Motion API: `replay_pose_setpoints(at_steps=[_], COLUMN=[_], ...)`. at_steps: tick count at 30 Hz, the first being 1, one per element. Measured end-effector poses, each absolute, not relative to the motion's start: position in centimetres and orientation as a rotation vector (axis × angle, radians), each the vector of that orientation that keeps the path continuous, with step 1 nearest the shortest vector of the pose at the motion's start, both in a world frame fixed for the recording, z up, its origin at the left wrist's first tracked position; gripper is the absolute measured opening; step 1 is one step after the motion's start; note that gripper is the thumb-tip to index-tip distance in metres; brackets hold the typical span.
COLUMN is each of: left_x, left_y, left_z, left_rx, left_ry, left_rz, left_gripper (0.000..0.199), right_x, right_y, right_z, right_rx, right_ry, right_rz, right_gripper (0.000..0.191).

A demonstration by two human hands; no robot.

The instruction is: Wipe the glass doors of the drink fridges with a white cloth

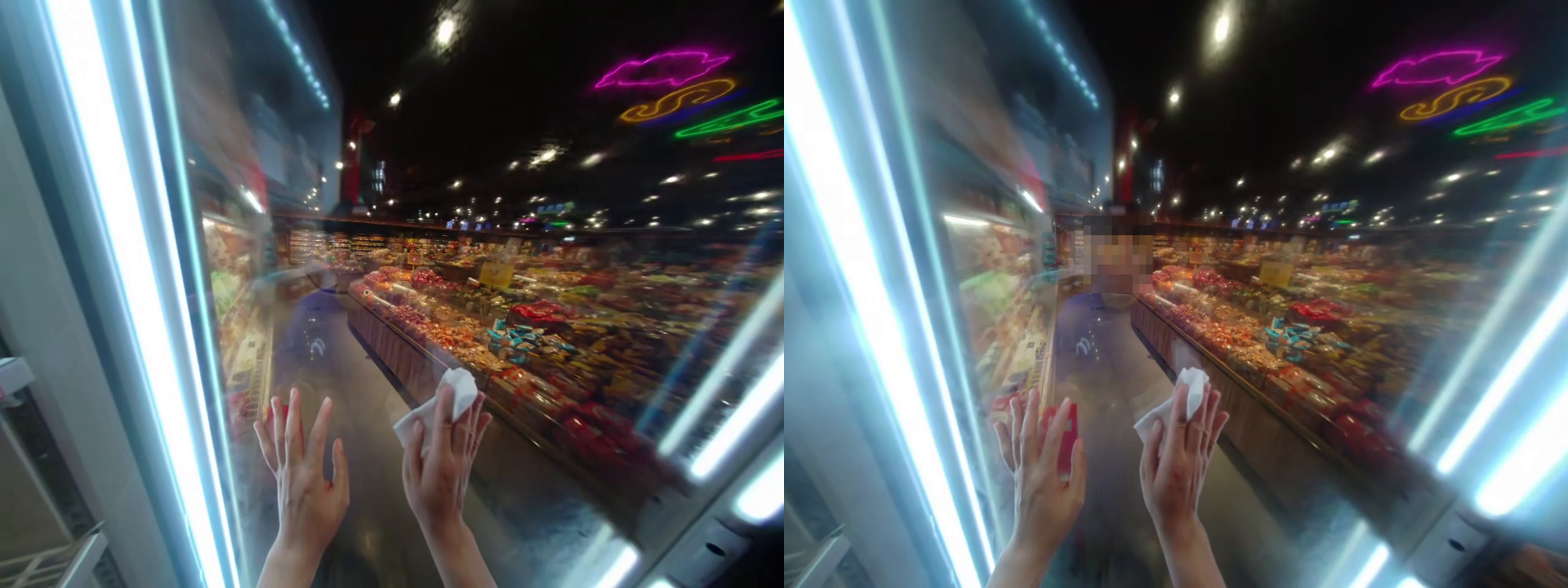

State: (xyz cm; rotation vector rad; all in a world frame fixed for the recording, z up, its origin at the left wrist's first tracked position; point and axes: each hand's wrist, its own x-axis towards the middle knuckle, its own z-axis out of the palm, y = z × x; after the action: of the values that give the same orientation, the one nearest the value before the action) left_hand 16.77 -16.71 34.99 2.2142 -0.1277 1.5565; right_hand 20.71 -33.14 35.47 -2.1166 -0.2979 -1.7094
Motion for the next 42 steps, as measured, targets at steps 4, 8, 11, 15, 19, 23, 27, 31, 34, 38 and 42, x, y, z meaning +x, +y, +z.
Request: replay_pose_setpoints(at_steps=[4, 8, 11, 15, 19, 23, 27, 31, 34, 38, 42], left_x=[16.8, 16.8, 16.9, 17.2, 17.5, 17.8, 18.0, 18.1, 18.2, 18.2, 18.2], left_y=[-18.1, -19.9, -21.8, -25.0, -27.9, -30.2, -32.4, -33.8, -34.0, -34.1, -34.0], left_z=[35.1, 35.5, 35.7, 35.9, 36.2, 36.2, 36.0, 36.0, 36.1, 36.0, 35.8], left_rx=[2.221, 2.220, 2.225, 2.231, 2.235, 2.222, 2.215, 2.200, 2.196, 2.201, 2.200], left_ry=[-0.132, -0.149, -0.154, -0.196, -0.253, -0.270, -0.305, -0.294, -0.269, -0.271, -0.270], left_rz=[1.538, 1.554, 1.565, 1.555, 1.559, 1.573, 1.571, 1.555, 1.567, 1.590, 1.575], left_gripper=[0.081, 0.084, 0.087, 0.088, 0.088, 0.088, 0.085, 0.086, 0.089, 0.085, 0.075], right_x=[20.2, 20.4, 20.7, 20.5, 20.6, 21.2, 21.2, 20.9, 21.0, 21.4, 21.1], right_y=[-33.2, -36.8, -40.1, -41.3, -42.6, -47.1, -49.1, -48.4, -49.5, -52.2, -51.1], right_z=[34.6, 35.6, 36.9, 36.1, 34.1, 34.5, 34.5, 33.1, 33.2, 34.7, 34.7], right_rx=[-2.120, -2.044, -2.036, -2.118, -2.184, -2.144, -2.122, -2.167, -2.172, -2.089, -2.103], right_ry=[-0.616, -0.514, -0.295, -0.421, -0.579, -0.329, -0.243, -0.495, -0.507, -0.192, -0.189], right_rz=[-1.811, -1.931, -1.952, -1.891, -1.854, -1.867, -1.813, -1.813, -1.837, -1.802, -1.760], right_gripper=[0.071, 0.067, 0.068, 0.070, 0.071, 0.071, 0.070, 0.069, 0.069, 0.068, 0.072])
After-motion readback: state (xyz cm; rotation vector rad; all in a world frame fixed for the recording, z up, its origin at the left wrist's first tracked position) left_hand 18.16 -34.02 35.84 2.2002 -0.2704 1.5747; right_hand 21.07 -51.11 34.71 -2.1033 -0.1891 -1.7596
